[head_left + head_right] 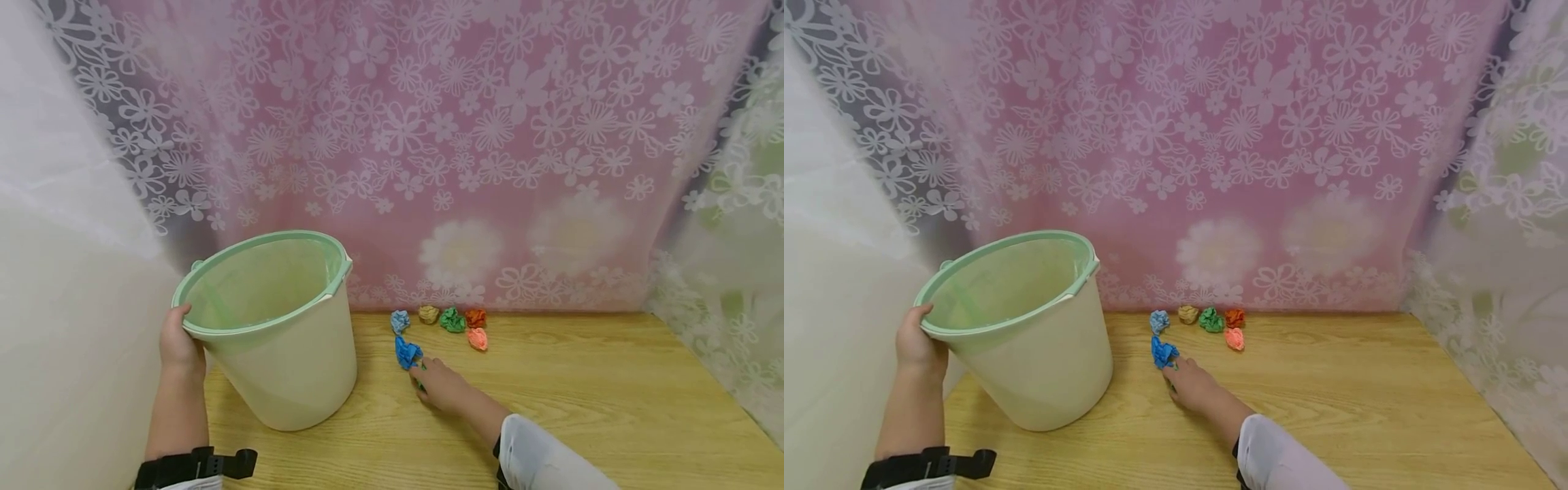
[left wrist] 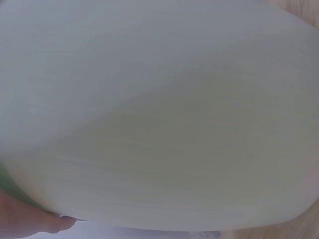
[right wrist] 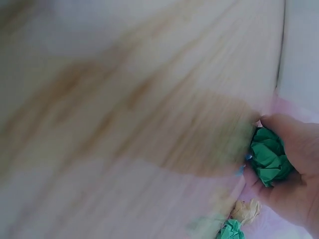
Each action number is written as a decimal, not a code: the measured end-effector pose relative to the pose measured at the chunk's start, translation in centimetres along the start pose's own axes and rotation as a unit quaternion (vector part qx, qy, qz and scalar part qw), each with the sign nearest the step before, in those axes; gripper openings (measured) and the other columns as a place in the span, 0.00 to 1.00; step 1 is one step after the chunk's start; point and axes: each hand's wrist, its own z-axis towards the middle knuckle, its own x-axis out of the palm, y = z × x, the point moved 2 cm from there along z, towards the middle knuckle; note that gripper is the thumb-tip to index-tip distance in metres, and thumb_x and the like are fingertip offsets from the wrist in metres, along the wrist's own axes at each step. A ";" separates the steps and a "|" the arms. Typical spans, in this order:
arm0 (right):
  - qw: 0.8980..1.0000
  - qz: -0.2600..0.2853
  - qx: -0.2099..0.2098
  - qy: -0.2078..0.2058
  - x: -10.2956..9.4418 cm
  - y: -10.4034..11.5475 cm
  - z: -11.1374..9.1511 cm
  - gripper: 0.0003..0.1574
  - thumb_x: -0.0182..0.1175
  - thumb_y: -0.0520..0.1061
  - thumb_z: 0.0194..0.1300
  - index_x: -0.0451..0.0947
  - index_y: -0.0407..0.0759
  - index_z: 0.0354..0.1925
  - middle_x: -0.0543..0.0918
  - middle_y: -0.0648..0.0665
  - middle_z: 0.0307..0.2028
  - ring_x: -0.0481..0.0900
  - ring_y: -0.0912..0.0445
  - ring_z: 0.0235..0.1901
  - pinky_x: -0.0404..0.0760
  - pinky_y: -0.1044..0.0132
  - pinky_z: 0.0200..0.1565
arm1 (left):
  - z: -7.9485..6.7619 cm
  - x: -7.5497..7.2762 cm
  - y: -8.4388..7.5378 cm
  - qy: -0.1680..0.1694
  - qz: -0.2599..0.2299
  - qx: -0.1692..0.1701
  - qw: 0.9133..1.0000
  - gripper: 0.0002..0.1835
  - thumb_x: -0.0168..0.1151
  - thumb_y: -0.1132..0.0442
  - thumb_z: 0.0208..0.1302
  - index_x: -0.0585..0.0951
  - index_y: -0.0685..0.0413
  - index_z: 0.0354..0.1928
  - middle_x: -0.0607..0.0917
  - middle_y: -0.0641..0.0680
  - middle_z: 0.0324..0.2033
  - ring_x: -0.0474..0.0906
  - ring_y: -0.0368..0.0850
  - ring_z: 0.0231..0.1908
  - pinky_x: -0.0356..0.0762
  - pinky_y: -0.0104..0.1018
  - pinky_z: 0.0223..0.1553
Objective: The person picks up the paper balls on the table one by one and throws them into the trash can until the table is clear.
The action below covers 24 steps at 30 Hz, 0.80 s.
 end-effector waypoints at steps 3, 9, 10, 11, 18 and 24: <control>1.000 0.009 -0.003 0.007 -0.1 -0.1 0.0 0.07 0.61 0.43 0.65 0.71 0.48 0.35 0.70 0.47 0.32 0.68 0.54 0.32 0.70 0.61 0.32 | 0.1 0.0 0.0 0.000 -0.001 0.005 1.000 0.30 0.30 0.56 0.72 0.51 0.48 0.76 0.54 0.43 0.73 0.48 0.34 0.70 0.42 0.26 0.70; 0.998 0.035 -0.008 0.043 -0.3 -0.5 0.1 0.10 0.61 0.40 0.64 0.68 0.50 0.31 0.67 0.50 0.27 0.63 0.57 0.26 0.64 0.65 0.30 | 0.1 0.0 -0.1 -0.001 0.000 0.004 1.000 0.30 0.31 0.55 0.72 0.51 0.48 0.76 0.54 0.42 0.73 0.47 0.34 0.70 0.41 0.26 0.70; 0.998 0.038 -0.008 0.049 -0.4 -0.5 0.1 0.11 0.61 0.39 0.64 0.68 0.50 0.30 0.67 0.50 0.26 0.63 0.57 0.26 0.63 0.65 0.30 | 0.1 0.0 -0.1 -0.002 -0.001 0.003 1.000 0.30 0.31 0.55 0.72 0.51 0.47 0.76 0.54 0.42 0.73 0.47 0.34 0.70 0.41 0.26 0.70; 0.998 0.043 -0.008 0.054 -0.4 -0.6 0.1 0.11 0.61 0.39 0.63 0.68 0.50 0.30 0.67 0.50 0.25 0.63 0.58 0.25 0.63 0.65 0.30 | 0.1 0.0 -0.1 -0.002 -0.003 0.001 1.000 0.30 0.31 0.55 0.72 0.51 0.47 0.76 0.54 0.42 0.73 0.47 0.34 0.70 0.41 0.26 0.70; 0.994 0.052 0.041 0.084 -1.4 -0.7 0.5 0.09 0.63 0.39 0.62 0.72 0.48 0.31 0.70 0.50 0.22 0.66 0.58 0.24 0.66 0.64 0.31 | 0.1 0.0 0.0 -0.004 -0.006 -0.006 1.000 0.30 0.31 0.55 0.72 0.53 0.47 0.75 0.55 0.42 0.72 0.48 0.34 0.69 0.42 0.27 0.70; 0.992 0.065 0.064 0.085 -4.0 -0.6 1.6 0.07 0.62 0.39 0.64 0.72 0.45 0.32 0.71 0.50 0.24 0.67 0.57 0.25 0.67 0.62 0.31 | 0.2 0.0 0.0 -0.008 -0.007 -0.006 1.000 0.30 0.32 0.55 0.72 0.54 0.48 0.75 0.57 0.43 0.71 0.50 0.36 0.69 0.43 0.28 0.69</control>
